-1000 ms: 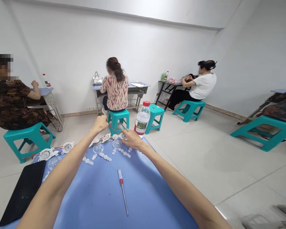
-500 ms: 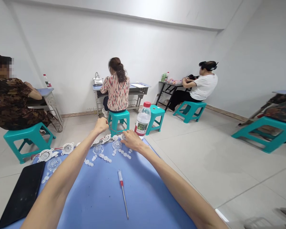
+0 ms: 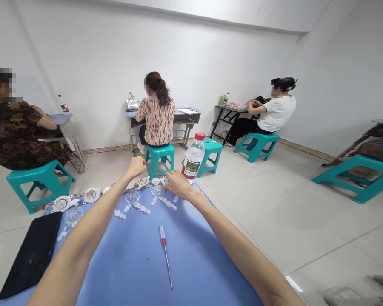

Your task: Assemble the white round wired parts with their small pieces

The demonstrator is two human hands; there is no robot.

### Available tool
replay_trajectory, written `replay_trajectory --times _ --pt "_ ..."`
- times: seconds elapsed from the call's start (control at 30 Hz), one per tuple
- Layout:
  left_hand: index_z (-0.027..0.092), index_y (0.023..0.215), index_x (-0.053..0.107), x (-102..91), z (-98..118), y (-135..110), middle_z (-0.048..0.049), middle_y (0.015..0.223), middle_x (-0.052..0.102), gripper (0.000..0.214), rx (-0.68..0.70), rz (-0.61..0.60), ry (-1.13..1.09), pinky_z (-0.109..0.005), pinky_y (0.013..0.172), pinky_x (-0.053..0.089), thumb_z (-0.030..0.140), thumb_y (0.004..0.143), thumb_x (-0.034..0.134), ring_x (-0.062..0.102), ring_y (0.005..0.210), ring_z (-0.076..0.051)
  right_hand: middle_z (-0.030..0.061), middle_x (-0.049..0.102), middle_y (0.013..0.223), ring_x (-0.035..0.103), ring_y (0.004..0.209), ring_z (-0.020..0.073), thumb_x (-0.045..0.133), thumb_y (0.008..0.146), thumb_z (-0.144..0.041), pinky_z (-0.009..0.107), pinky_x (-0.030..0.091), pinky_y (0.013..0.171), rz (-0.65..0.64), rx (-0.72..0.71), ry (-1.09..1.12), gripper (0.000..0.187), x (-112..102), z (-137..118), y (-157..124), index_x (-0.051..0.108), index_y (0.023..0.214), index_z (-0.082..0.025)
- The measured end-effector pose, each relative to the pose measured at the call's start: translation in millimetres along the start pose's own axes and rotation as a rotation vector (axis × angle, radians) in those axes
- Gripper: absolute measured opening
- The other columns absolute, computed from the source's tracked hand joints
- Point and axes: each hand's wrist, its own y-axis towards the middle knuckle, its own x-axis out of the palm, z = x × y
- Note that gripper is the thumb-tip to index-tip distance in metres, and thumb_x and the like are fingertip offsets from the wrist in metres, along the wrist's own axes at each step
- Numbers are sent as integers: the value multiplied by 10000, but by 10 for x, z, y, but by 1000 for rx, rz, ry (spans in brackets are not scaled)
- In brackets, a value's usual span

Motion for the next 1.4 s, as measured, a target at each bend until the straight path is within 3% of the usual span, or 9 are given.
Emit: replay_trajectory --times 0.5,0.63,0.7,0.83,1.03,1.23,1.4 --pt "170 1200 581 43 -1 -37 -88 1208 606 331 9 14 -34 -404 862 547 339 916 595 621 1046 -215 159 670 1101 568 1110 314 683 851 -354 328 440 850 -27 7 -31 356 -52 21 -17 626 1113 -121" --pt "136 972 713 48 3 -31 -101 1020 711 159 11 63 -48 -329 850 523 193 860 616 661 983 -224 170 665 1116 566 1110 314 671 858 -349 328 442 839 -21 10 -39 357 -37 28 -11 623 1127 -119" --pt "138 892 755 53 -2 -27 -108 961 744 184 12 96 -59 -288 840 504 105 790 605 678 969 -237 168 666 1121 567 1108 314 655 869 -350 330 441 838 -15 10 -40 346 -26 36 -4 625 1128 -122" --pt "145 971 749 64 -22 -34 -100 1019 739 235 13 123 -76 -279 867 497 111 789 603 670 1005 -240 161 671 1114 571 1101 310 600 906 -347 334 440 834 -1 6 -38 295 -18 52 4 639 1092 -122" --pt "162 1216 572 68 -33 -49 -94 1231 594 348 4 52 -84 -423 872 546 345 921 585 614 1055 -224 166 672 1105 583 1086 299 582 917 -332 325 437 824 4 2 -36 268 -27 40 -6 643 1069 -121" --pt "199 1198 589 77 -35 -63 -97 1248 591 294 -11 20 -104 -397 891 539 330 936 561 609 1061 -205 165 676 1090 580 1089 299 580 917 -319 323 437 826 0 7 -33 250 -35 33 1 644 1045 -114" --pt "160 1210 580 63 -51 -95 -93 1231 596 342 1 1 -121 -419 878 544 343 921 582 613 1058 -232 167 681 1084 593 1081 294 563 928 -300 312 437 806 -6 5 -24 232 -55 38 -11 645 1037 -112"
